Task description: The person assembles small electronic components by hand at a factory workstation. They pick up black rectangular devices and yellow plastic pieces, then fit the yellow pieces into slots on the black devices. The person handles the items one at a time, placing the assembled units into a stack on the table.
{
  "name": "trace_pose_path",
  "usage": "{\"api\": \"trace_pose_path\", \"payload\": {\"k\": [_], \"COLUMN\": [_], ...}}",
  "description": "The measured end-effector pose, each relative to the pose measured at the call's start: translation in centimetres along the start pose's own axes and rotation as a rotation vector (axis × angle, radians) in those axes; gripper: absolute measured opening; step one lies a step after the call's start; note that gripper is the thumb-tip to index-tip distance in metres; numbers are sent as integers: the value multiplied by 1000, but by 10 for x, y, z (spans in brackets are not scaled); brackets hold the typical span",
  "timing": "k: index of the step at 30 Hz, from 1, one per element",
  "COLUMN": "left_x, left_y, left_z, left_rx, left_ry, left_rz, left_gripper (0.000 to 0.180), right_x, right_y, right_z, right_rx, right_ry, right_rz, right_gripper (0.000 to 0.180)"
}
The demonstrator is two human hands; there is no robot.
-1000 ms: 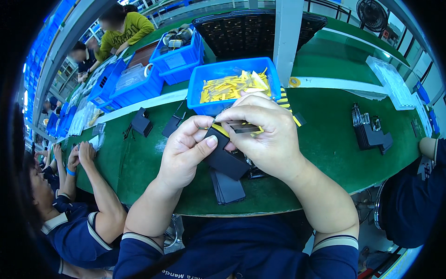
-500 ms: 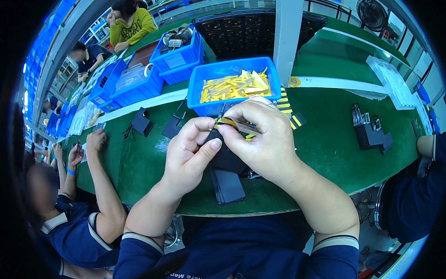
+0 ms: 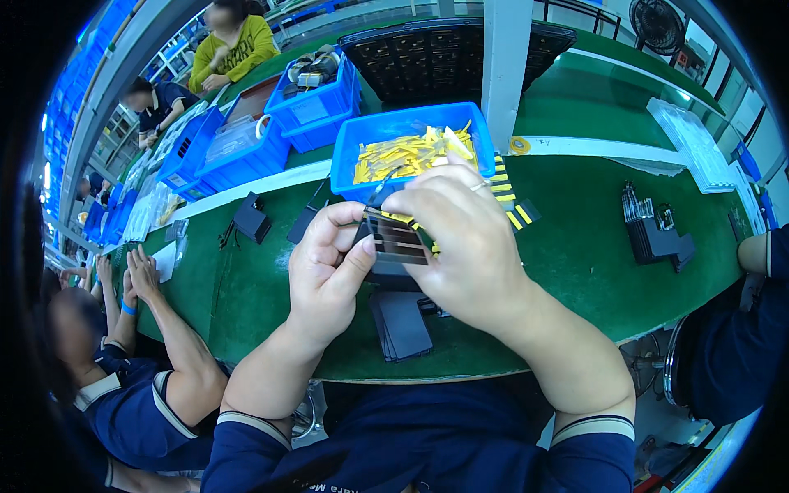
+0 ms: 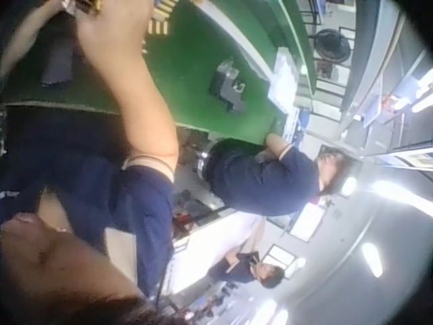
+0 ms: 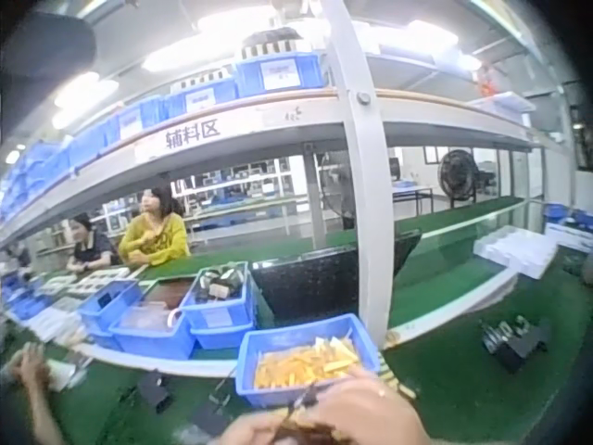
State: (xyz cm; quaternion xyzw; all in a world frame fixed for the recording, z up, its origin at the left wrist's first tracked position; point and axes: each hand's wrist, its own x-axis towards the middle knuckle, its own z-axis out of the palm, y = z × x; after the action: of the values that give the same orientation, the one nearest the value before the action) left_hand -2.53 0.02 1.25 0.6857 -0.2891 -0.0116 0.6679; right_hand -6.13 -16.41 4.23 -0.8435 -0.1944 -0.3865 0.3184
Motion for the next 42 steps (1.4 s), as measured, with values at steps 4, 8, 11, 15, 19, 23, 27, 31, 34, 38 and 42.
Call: {"api": "trace_pose_path", "payload": {"k": [4,8,11,15,19,23,27,31,34,38,42], "left_x": [2,1,1,4,2,3,5,6,6,6,6], "left_y": [-1,-4,2,5,-2,5,12,6,3,3,0], "left_z": [7,1,6,3,1,-3,-2,-5,-3,-3,-7], "left_rx": [-303,-2,-210,-499,-205,290,396,308,-148,-325,-289], "left_ry": [76,-65,-28,-4,0,-43,-63,-33,-46,-69,-118], "left_rz": [-55,62,-22,-72,55,290,434,402,101,32,33], "left_gripper": [24,23,23,21,26,35,39,42,28,25,25], "right_x": [-1,-3,2,-5,-5,-3,-4,0,-3,-5,-7], "right_y": [-5,11,3,-6,-8,-2,0,-7,1,10,3], "right_z": [0,1,-5,5,4,0,0,-6,-5,4,4], "right_rx": [-185,-154,-98,-53,-70,18,96,4,41,287,418], "right_ry": [88,184,219,76,98,56,9,112,208,114,44], "right_rz": [-195,-106,-166,-224,-144,-132,-169,-183,-44,134,232], "right_gripper": [23,27,25,24,24,24,28,27,20,13,12]}}
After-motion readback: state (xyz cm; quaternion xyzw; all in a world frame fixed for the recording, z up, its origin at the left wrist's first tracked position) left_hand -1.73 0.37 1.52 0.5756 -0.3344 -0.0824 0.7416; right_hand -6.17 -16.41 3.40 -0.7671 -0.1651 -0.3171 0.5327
